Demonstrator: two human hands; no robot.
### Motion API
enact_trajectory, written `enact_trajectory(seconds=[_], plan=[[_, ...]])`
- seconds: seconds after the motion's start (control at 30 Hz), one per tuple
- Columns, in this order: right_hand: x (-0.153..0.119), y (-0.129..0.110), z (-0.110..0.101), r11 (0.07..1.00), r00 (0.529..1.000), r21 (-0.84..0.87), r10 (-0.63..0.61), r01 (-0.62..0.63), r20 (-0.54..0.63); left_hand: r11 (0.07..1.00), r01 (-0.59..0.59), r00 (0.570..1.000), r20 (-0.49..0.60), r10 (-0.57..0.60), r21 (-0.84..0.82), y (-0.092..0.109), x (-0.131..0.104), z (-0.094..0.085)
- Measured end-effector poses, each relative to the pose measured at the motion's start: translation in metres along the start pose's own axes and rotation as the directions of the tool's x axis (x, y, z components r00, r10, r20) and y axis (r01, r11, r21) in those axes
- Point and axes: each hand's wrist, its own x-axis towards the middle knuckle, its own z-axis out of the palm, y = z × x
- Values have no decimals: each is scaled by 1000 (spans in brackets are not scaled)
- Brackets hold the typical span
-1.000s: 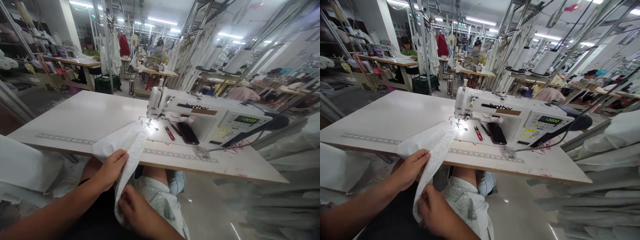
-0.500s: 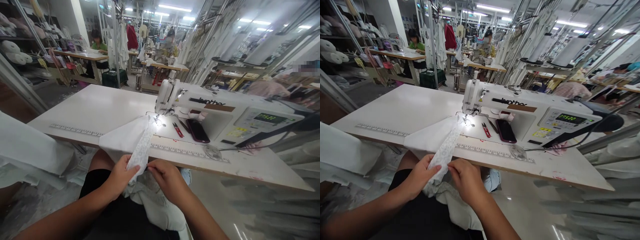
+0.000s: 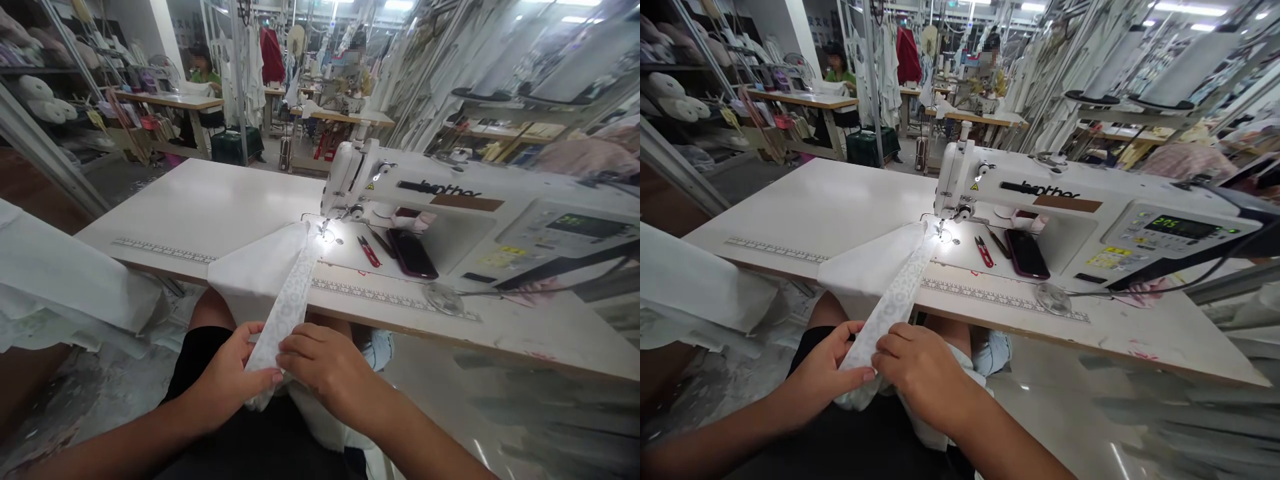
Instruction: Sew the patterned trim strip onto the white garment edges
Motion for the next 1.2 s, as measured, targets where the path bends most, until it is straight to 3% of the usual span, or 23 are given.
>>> enact_trajectory(seconds=[0.27, 0.5, 0.6, 0.63, 0.7, 0.73, 0.77, 0.83, 0.9, 1.0, 1.13, 1.2], plan=[[8, -11, -16, 965, 970, -199, -131, 172, 203, 974, 75, 993, 109, -53, -213, 6, -9, -1], [10, -21, -42, 943, 972, -258, -176, 211, 155, 936, 162, 959, 275, -74, -313, 35, -27, 9], [-11, -26, -47, 926, 983, -334, -185, 175, 3, 971, 179, 906, 412, -100, -159, 44, -17, 6], [-21, -26, -42, 922, 981, -360, -179, 142, -72, 990, 131, 908, 407, -99, -52, 47, -5, 4], [-43, -22, -23, 919, 967, -392, -140, 47, -211, 973, -81, 960, 279, 19, 215, 52, 31, 0], [-53, -19, -9, 918, 944, -395, -150, 23, -295, 905, -225, 969, 181, 169, 360, 55, 53, 0], [-63, -15, 7, 919, 925, -394, -147, -3, -349, 789, -341, 938, 130, 321, 511, 59, 77, 0], [-77, -7, 40, 916, 889, -390, -96, -97, -447, 472, -434, 859, 193, 475, 768, 68, 125, 2], [-81, -1, 68, 912, 858, -369, -41, -177, -512, 231, -427, 846, 297, 442, 874, 79, 163, 0], [-69, 1, 91, 926, 828, -314, -3, -209, -561, 122, -441, 863, 382, 330, 889, 96, 196, -26], [-48, 3, 94, 957, 816, -253, -32, -142, -577, -99, -459, 852, 469, 233, 883, 114, 205, -77], [-49, 5, 90, 961, 835, -258, -58, -102, -548, -157, -441, 838, 468, 281, 884, 116, 204, -82]])
